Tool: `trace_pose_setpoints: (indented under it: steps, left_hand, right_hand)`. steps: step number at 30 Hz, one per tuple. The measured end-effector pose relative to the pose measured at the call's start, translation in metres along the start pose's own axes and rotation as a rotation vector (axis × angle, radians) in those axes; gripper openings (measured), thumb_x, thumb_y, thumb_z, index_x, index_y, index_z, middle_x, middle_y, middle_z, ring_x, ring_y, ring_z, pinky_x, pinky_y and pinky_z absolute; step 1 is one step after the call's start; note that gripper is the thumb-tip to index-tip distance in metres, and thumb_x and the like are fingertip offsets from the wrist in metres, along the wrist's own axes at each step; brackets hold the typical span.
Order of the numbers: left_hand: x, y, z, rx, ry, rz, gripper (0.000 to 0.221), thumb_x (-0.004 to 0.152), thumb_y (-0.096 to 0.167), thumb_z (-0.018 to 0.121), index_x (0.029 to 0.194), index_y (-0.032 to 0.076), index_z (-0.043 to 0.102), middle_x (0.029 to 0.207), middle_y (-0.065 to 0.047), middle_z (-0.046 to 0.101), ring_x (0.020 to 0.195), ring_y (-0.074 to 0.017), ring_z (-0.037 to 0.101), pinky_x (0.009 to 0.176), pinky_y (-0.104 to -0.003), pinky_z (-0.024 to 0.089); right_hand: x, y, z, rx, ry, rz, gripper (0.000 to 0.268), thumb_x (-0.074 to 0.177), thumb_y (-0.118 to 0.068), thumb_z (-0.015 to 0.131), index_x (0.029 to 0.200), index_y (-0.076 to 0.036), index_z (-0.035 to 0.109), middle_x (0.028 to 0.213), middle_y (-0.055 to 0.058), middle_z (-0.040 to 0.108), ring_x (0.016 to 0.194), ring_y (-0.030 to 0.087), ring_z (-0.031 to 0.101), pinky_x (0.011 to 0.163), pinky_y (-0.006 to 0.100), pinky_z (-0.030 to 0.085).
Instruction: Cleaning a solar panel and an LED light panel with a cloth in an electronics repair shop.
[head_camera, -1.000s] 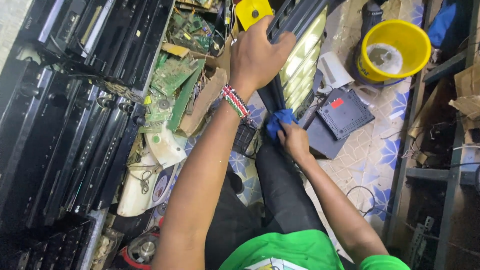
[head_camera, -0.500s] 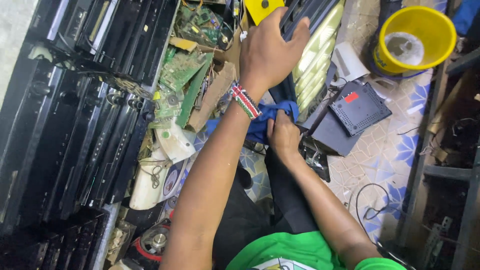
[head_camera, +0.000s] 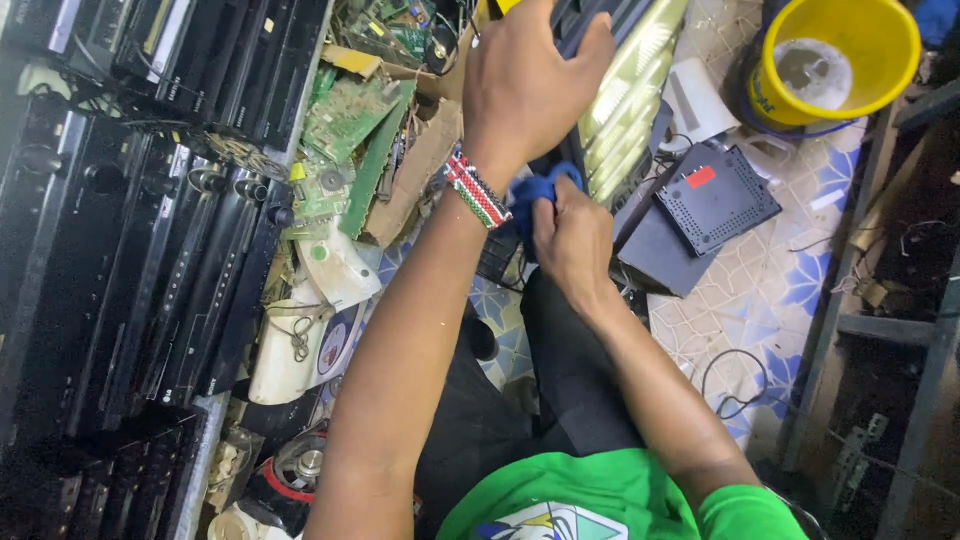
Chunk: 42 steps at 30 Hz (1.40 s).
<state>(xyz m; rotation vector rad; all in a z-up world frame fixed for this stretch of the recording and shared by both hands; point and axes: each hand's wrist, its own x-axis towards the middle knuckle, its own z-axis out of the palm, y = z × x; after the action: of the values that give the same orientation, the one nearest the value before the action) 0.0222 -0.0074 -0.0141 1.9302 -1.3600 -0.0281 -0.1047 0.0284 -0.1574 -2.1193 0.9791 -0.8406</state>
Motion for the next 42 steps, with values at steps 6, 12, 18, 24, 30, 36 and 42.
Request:
trace_pose_setpoints:
  steps: [6,12,18,24,30,36,42]
  left_hand:
    - [0.0,0.0,-0.005,-0.005,-0.037,-0.047,0.055,0.092,0.05,0.051,0.124,0.007,0.064,0.066,-0.005,0.07,0.051,-0.0225,0.065,0.047,-0.042,0.044]
    - [0.006,-0.017,-0.002,0.035,-0.039,-0.052,0.062,0.094,0.054,0.049,0.131,0.006,0.061,0.083,-0.005,0.077,0.052,-0.0149,0.062,0.041,-0.033,0.042]
    - [0.011,-0.024,-0.007,0.042,-0.103,-0.155,0.074,0.093,0.057,0.049,0.139,0.0,0.057,0.135,-0.02,0.067,0.121,-0.0368,0.066,0.092,-0.049,0.057]
    - [0.011,-0.025,-0.005,0.035,-0.041,-0.078,0.071,0.093,0.058,0.048,0.133,0.001,0.06,0.113,-0.015,0.078,0.078,-0.0229,0.077,0.055,-0.037,0.059]
    - [0.007,-0.022,0.001,0.036,-0.015,-0.011,0.062,0.096,0.052,0.05,0.128,0.001,0.062,0.096,-0.013,0.078,0.074,-0.0261,0.073,0.06,-0.043,0.056]
    - [0.009,-0.012,-0.008,0.038,-0.095,-0.115,0.07,0.093,0.056,0.047,0.133,0.0,0.06,0.108,-0.014,0.077,0.093,-0.0301,0.074,0.071,-0.044,0.057]
    - [0.007,0.018,-0.028,-0.016,-0.158,-0.189,0.037,0.095,0.052,0.05,0.081,0.017,0.052,0.063,0.002,0.056,0.053,-0.0225,0.056,0.054,-0.04,0.04]
  right_hand:
    - [-0.02,0.052,0.05,-0.067,0.241,-0.316,0.047,0.102,-0.005,0.047,0.148,0.004,0.046,0.132,0.025,0.066,0.109,0.04,0.072,0.083,0.048,0.061]
    - [-0.064,0.134,0.113,-0.277,-0.014,-0.097,0.029,0.095,-0.016,0.06,0.121,-0.005,0.052,0.086,0.017,0.064,0.07,0.042,0.065,0.054,0.055,0.049]
    - [-0.059,0.138,0.141,-0.397,-0.305,0.197,0.077,0.096,-0.026,0.061,0.149,0.014,0.022,0.078,0.03,0.068,0.067,0.055,0.067,0.061,0.063,0.051]
    - [-0.033,0.164,0.132,-0.303,-0.341,0.413,0.026,0.092,-0.023,0.053,0.1,0.001,0.056,0.09,0.033,0.069,0.083,0.057,0.065,0.073,0.065,0.05]
    - [-0.045,0.282,0.155,-0.336,-0.613,0.443,0.037,0.098,-0.03,0.057,0.096,0.005,0.068,0.099,0.03,0.069,0.095,0.052,0.065,0.081,0.061,0.052]
    - [-0.03,0.137,0.041,0.085,-0.096,0.201,0.016,0.103,-0.02,0.05,0.101,-0.009,0.061,0.087,0.014,0.071,0.076,0.033,0.068,0.069,0.045,0.046]
    - [-0.005,0.191,0.102,0.149,0.077,0.349,0.045,0.107,-0.023,0.037,0.136,0.005,0.057,0.139,0.028,0.06,0.132,0.044,0.053,0.116,0.046,0.035]
